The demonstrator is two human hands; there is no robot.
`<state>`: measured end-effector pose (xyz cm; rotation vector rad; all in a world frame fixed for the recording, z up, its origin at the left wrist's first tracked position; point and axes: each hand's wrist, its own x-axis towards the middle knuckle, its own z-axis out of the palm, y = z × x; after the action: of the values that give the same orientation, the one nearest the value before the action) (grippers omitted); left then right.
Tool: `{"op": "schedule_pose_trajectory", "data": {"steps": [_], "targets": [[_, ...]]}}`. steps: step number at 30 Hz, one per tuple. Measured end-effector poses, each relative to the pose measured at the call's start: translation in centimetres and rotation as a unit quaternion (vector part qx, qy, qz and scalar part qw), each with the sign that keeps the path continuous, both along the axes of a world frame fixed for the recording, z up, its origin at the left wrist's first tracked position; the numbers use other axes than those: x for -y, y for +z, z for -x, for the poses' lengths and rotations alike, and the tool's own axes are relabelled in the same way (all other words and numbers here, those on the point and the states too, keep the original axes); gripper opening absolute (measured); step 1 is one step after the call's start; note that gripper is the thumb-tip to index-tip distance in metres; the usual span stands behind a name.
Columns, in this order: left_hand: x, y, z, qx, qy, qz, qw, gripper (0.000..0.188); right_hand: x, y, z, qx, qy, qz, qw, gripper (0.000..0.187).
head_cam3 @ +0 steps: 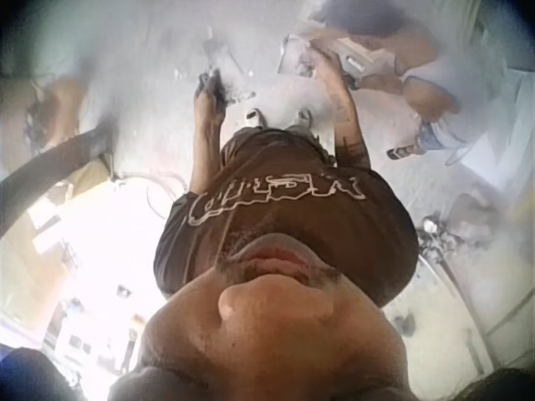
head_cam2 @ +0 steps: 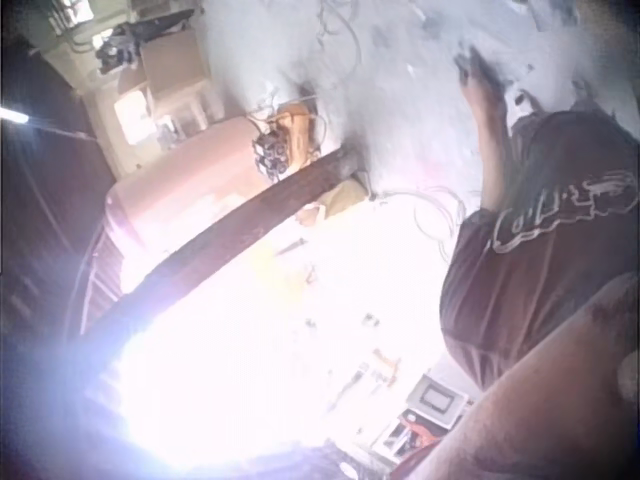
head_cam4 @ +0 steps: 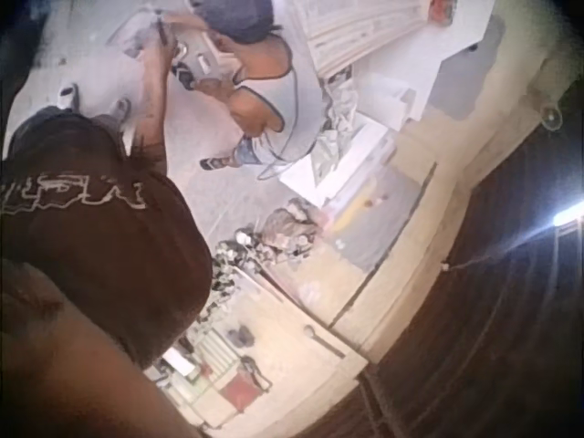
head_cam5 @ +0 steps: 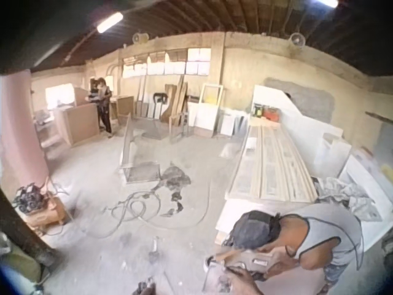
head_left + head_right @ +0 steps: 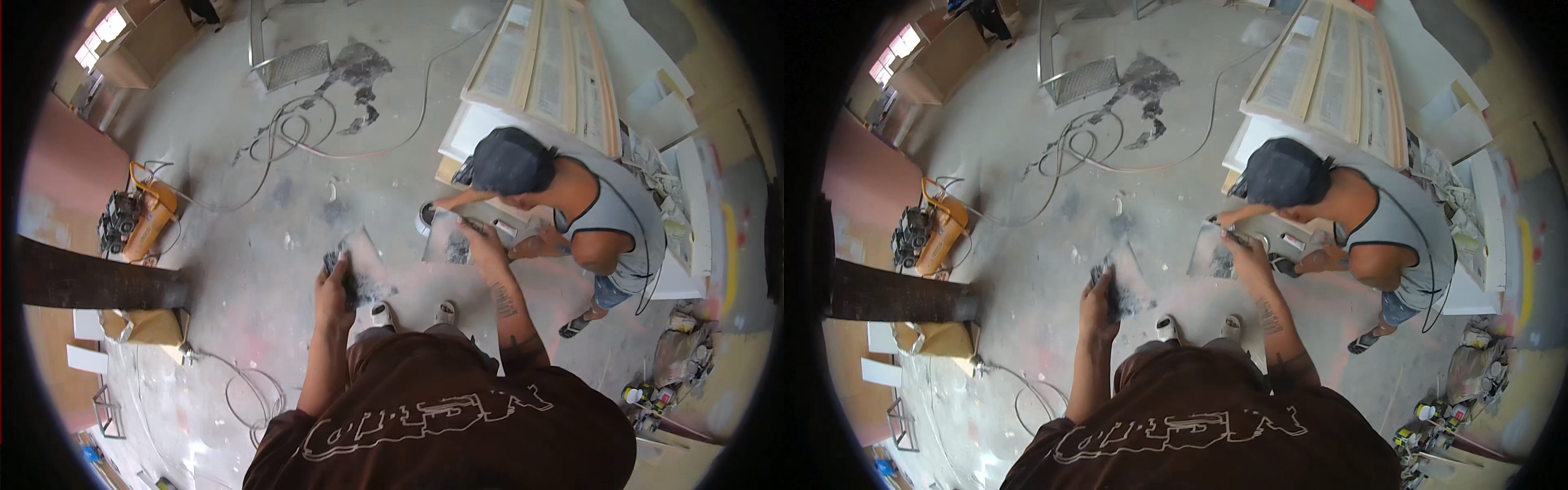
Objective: Applying putty to furniture seams and sanding them smooth.
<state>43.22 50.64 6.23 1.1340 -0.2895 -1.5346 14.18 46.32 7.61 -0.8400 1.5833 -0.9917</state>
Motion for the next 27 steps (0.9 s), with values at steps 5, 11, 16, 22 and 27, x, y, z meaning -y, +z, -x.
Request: {"op": "schedule_pose_trajectory", "data": {"steps": [5,11,16,22,27], "targets": [[0.4,1.4,-0.2,-0.200,-0.169,-0.114,0.958,0.034,1.4,0.2,-5.7,0.314,-0.088,-0.050,0.944,0.046],[3.4,2.2,1.8,-0.201,-0.144,-0.129,0.960,0.025,0.2,-0.9,-10.3,0.233,0.164,-0.036,0.958,0.041],[10.4,6.6,-0.3,-0.120,-0.035,-0.059,0.990,0.018,2.5,-2.9,-8.6,0.042,0.307,0.073,0.948,0.039],[12.3,5.4,-1.1,-0.509,-0.181,-0.005,0.842,0.026,11.4,-0.5,-8.4,0.242,-0.046,0.148,0.958,0.043],[17.1,5.2,3.6,-0.632,-0.284,-0.091,0.715,0.019,17.3,2.5,-6.3,0.419,-0.082,0.127,0.896,0.024]]}}
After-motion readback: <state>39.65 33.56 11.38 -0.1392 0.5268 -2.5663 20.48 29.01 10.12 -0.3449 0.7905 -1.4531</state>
